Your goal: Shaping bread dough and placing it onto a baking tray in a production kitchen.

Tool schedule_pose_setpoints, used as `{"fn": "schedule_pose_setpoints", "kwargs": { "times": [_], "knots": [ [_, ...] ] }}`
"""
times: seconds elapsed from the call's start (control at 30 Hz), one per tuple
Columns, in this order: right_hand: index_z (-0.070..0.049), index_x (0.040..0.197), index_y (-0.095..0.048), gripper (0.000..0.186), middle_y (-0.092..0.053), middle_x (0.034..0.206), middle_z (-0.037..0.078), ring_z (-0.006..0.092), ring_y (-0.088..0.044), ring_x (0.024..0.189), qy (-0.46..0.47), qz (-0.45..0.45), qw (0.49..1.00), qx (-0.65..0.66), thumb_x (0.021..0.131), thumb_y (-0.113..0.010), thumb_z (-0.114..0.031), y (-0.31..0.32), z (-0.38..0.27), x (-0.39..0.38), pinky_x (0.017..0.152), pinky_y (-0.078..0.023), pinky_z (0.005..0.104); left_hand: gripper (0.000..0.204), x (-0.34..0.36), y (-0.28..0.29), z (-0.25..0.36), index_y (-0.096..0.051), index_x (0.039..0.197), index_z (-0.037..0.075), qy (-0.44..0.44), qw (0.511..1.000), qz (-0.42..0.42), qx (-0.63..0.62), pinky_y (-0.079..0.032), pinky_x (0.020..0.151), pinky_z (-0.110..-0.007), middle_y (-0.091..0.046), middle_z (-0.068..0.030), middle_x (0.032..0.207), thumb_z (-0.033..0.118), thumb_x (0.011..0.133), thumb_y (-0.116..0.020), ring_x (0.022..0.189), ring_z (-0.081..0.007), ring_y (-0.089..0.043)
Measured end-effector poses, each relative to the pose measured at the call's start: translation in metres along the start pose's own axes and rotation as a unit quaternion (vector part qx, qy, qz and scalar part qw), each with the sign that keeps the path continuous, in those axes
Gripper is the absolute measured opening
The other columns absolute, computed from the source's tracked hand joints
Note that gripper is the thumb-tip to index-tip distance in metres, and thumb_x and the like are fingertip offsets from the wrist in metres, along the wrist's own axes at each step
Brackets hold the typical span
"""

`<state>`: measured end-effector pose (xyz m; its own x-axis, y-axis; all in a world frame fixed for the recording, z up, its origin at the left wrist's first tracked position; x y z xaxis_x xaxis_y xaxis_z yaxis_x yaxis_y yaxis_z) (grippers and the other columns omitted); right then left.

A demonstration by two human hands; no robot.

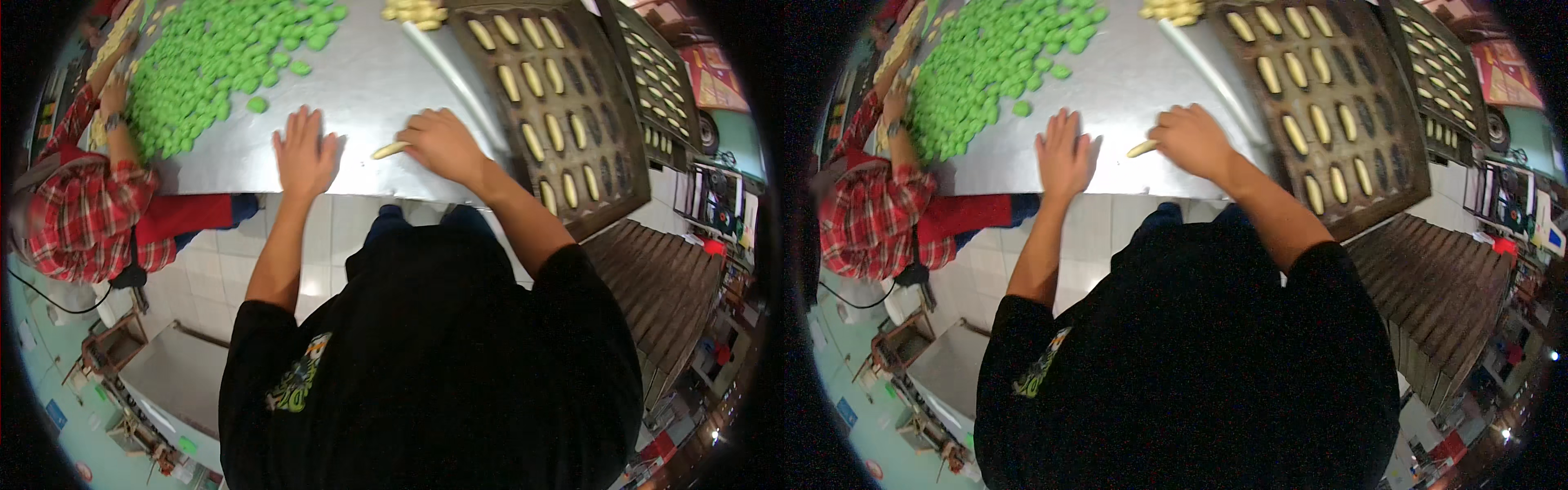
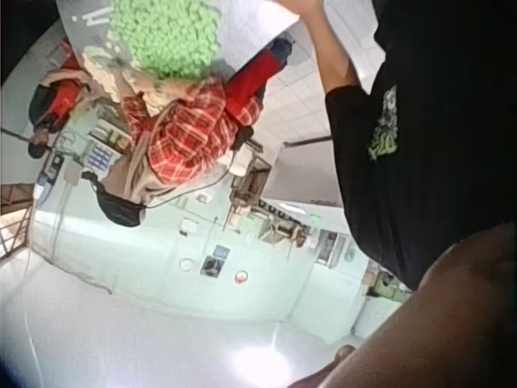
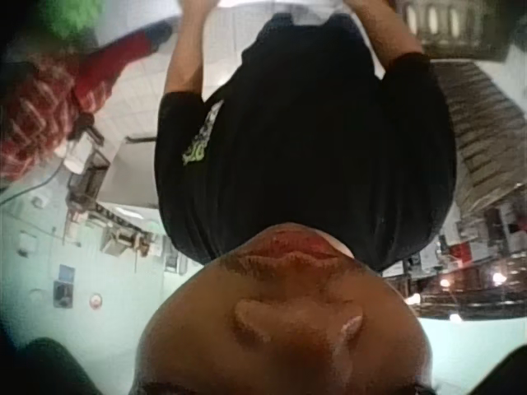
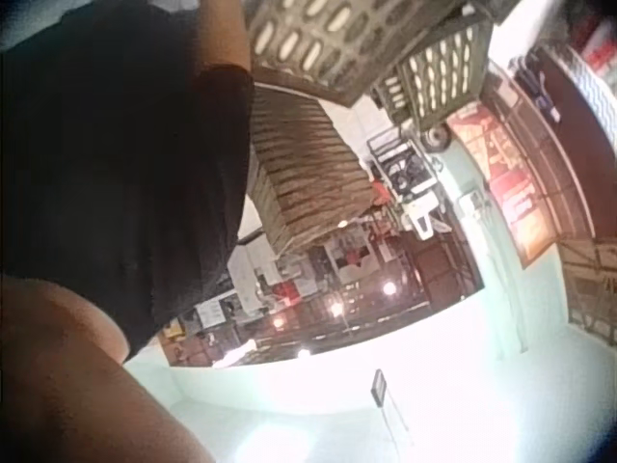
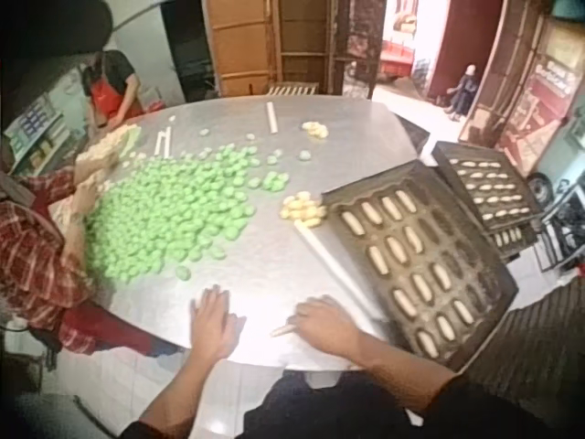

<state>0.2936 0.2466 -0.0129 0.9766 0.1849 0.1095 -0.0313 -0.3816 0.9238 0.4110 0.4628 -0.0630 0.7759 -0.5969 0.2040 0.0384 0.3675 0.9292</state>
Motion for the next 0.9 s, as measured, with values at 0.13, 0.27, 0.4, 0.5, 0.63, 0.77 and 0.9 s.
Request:
{"fn": "schedule_pose_setpoints", "kwargs": {
  "times": [0.13, 0.27, 0.4, 0.5, 0.63, 0.77, 0.9],
  "knots": [
    [-0.014, 0.094, -0.069, 0.017, -0.064, 0.088, 0.005, 0.0247, -0.062, 0.084, 0.063, 0.177, 0.981, -0.056, 0.079, -0.071, -0.021, 0.107, 0.034, -0.003, 0.073, -0.047, 0.0387, 0.056, -0.008, -0.004, 0.02, -0.042, 0.142, 0.009, 0.115, 0.993, -0.019, 0.021, -0.013, 0.113, -0.059, -0.033, -0.0171, 0.152, 0.04, 0.096, -0.044, 0.141, -0.0376, -0.026],
    [0.0, 0.104, -0.06, 0.02, -0.062, 0.09, 0.005, 0.0124, -0.057, 0.077, -0.013, 0.525, 0.851, 0.013, 0.087, -0.067, -0.008, 0.256, 0.07, -0.048, 0.072, -0.044, 0.0268, 0.065, -0.016, -0.018, 0.069, -0.037, 0.145, 0.008, 0.227, 0.969, 0.015, 0.099, -0.009, 0.114, -0.058, -0.027, -0.0174, 0.155, 0.049, 0.095, -0.041, 0.144, -0.0397, -0.018],
    [-0.004, 0.103, -0.062, 0.026, -0.063, 0.089, 0.008, 0.0194, -0.059, 0.078, -0.051, 0.635, 0.76, -0.128, 0.083, -0.071, -0.02, 0.251, 0.185, -0.113, 0.071, -0.047, 0.0303, 0.069, -0.009, -0.016, 0.071, -0.037, 0.146, 0.009, 0.227, 0.97, 0.017, 0.081, -0.01, 0.115, -0.055, -0.027, -0.0166, 0.155, 0.053, 0.093, -0.042, 0.145, -0.0358, -0.019],
    [-0.013, 0.102, -0.066, 0.03, -0.064, 0.088, 0.01, 0.0265, -0.063, 0.079, -0.185, 0.301, 0.901, -0.25, 0.084, -0.071, -0.037, 0.137, 0.247, -0.148, 0.072, -0.049, 0.0374, 0.068, -0.005, -0.024, 0.067, -0.038, 0.145, 0.01, 0.218, 0.973, 0.017, 0.073, -0.012, 0.115, -0.054, -0.029, -0.0161, 0.155, 0.053, 0.093, -0.043, 0.144, -0.0344, -0.021],
    [-0.012, 0.107, -0.066, 0.036, -0.067, 0.098, 0.008, 0.029, -0.062, 0.094, -0.335, 0.214, 0.915, -0.073, 0.081, -0.071, -0.037, 0.095, 0.266, -0.166, 0.078, -0.047, 0.0427, 0.065, -0.015, -0.025, 0.061, -0.041, 0.144, 0.012, 0.214, 0.973, 0.037, 0.082, -0.014, 0.114, -0.054, -0.032, -0.0138, 0.153, 0.052, 0.094, -0.044, 0.143, -0.0329, -0.025],
    [-0.012, 0.11, -0.068, 0.04, -0.068, 0.1, 0.011, 0.0311, -0.065, 0.092, -0.365, 0.227, 0.902, -0.035, 0.082, -0.068, -0.041, 0.099, 0.282, -0.137, 0.076, -0.052, 0.0444, 0.062, -0.015, -0.021, 0.063, -0.044, 0.142, 0.013, 0.21, 0.973, 0.047, 0.085, -0.015, 0.114, -0.053, -0.035, -0.0128, 0.152, 0.051, 0.093, -0.045, 0.143, -0.032, -0.026],
    [-0.011, 0.11, -0.069, 0.037, -0.069, 0.099, 0.014, 0.0329, -0.065, 0.09, -0.354, 0.186, 0.913, -0.077, 0.084, -0.064, -0.037, 0.096, 0.282, -0.122, 0.076, -0.054, 0.0458, 0.061, -0.015, -0.019, 0.057, -0.045, 0.141, 0.013, 0.214, 0.972, 0.049, 0.079, -0.015, 0.114, -0.052, -0.035, -0.0123, 0.152, 0.05, 0.093, -0.046, 0.143, -0.0315, -0.027]
  ]
}}
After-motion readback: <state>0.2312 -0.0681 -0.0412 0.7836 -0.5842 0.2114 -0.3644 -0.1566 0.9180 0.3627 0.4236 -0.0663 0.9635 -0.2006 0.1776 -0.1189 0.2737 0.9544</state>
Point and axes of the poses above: each hand's wrist, its own x-axis towards the middle knuckle, its own y-axis out of the back of the hand, z = x × y, the point moved 3 cm from there along x, towards the middle knuckle
